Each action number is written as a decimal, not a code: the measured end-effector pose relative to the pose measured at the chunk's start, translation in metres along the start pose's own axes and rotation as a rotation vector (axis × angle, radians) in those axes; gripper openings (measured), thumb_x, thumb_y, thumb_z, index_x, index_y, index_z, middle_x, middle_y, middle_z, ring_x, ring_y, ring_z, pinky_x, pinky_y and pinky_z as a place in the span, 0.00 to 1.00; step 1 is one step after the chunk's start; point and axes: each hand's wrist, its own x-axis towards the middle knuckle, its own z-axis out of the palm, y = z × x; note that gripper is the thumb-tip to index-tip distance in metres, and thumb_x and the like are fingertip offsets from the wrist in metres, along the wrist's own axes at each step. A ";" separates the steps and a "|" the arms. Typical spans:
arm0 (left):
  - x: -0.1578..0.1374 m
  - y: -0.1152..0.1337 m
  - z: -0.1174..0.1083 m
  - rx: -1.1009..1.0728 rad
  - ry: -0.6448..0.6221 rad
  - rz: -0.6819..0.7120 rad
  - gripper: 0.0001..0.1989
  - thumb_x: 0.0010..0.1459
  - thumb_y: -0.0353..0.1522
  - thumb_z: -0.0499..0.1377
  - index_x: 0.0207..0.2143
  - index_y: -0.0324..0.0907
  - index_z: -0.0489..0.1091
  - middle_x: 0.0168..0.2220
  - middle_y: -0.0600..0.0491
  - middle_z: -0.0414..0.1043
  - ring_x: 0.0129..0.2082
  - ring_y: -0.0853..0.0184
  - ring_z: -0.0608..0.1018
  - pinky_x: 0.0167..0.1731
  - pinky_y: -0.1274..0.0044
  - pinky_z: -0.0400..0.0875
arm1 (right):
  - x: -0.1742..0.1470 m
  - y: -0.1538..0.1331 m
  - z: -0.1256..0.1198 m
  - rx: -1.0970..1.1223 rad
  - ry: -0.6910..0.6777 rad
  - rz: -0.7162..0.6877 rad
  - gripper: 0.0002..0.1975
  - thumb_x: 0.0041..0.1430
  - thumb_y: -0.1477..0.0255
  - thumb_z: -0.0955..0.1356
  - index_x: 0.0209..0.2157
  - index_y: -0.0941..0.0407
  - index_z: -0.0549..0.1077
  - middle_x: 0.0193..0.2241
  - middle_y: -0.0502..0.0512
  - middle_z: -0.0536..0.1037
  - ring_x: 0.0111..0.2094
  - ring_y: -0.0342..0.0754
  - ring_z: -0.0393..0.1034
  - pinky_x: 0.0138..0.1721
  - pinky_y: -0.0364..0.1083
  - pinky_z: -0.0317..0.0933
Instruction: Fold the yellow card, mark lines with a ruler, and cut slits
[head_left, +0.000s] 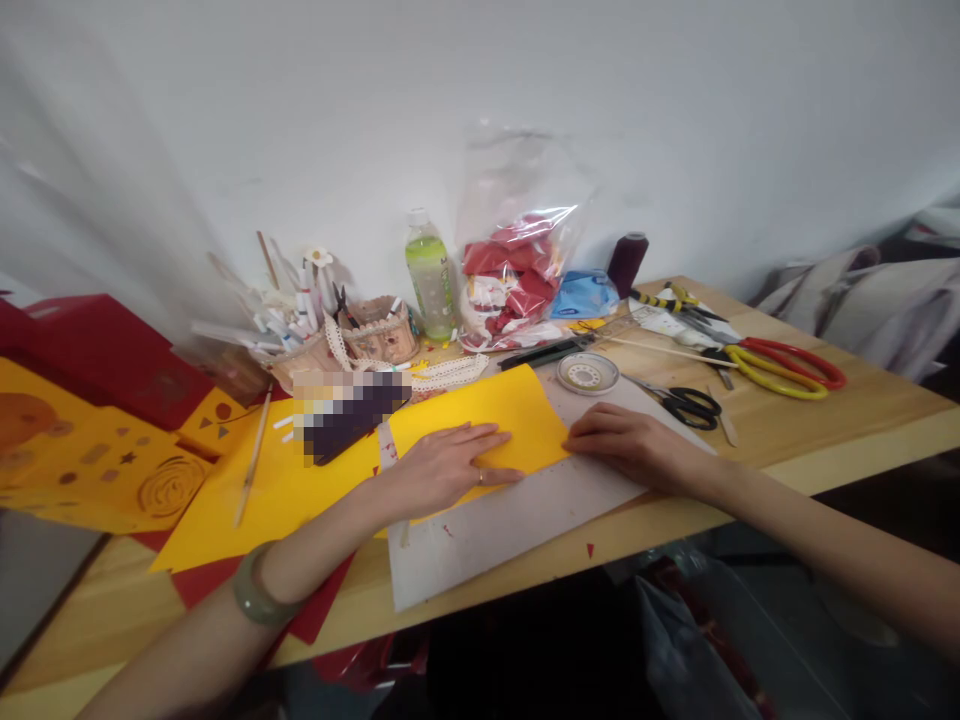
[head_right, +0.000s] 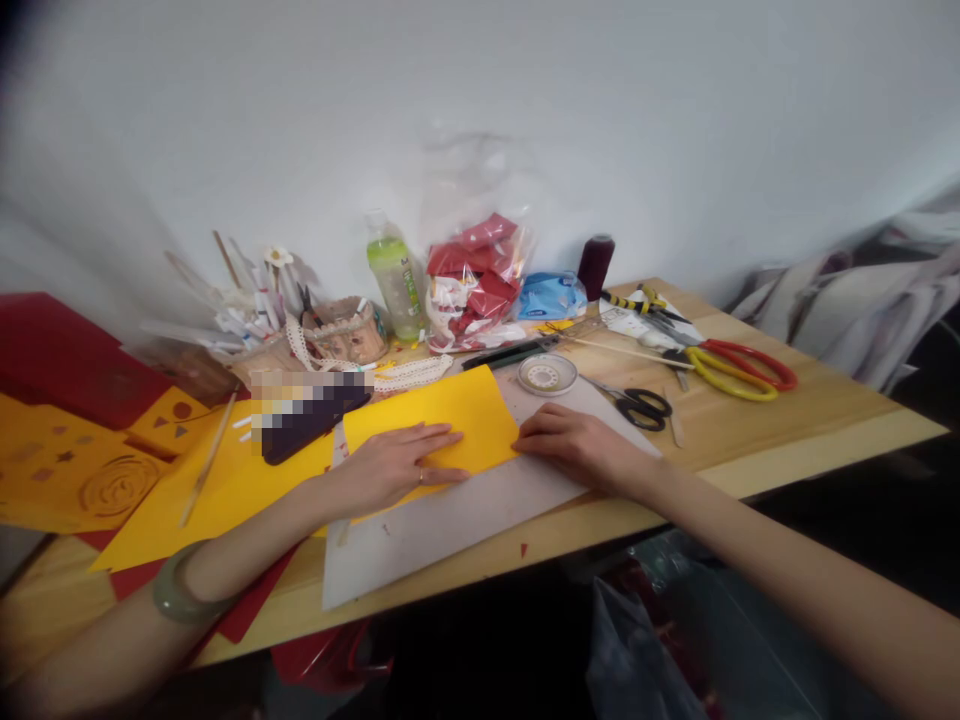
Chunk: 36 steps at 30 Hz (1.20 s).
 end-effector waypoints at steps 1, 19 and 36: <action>0.000 0.000 0.000 -0.004 0.000 0.001 0.18 0.64 0.27 0.47 0.53 0.50 0.64 0.58 0.44 0.61 0.58 0.58 0.63 0.54 0.66 0.61 | 0.000 0.000 -0.001 -0.007 -0.009 -0.003 0.14 0.63 0.78 0.59 0.46 0.58 0.71 0.40 0.61 0.75 0.42 0.48 0.65 0.43 0.48 0.63; 0.000 0.001 -0.004 -0.017 -0.080 -0.046 0.20 0.63 0.26 0.48 0.55 0.54 0.62 0.60 0.49 0.56 0.60 0.61 0.60 0.55 0.69 0.59 | -0.003 -0.016 -0.019 -0.179 -0.230 -0.039 0.20 0.64 0.78 0.55 0.55 0.61 0.64 0.47 0.63 0.72 0.51 0.53 0.62 0.45 0.52 0.65; 0.002 0.003 -0.009 -0.001 -0.171 -0.091 0.20 0.66 0.29 0.44 0.57 0.55 0.58 0.62 0.53 0.53 0.61 0.63 0.56 0.57 0.72 0.53 | 0.023 -0.023 -0.002 -0.202 -0.199 -0.213 0.19 0.66 0.76 0.52 0.47 0.67 0.68 0.39 0.66 0.74 0.40 0.52 0.65 0.36 0.50 0.65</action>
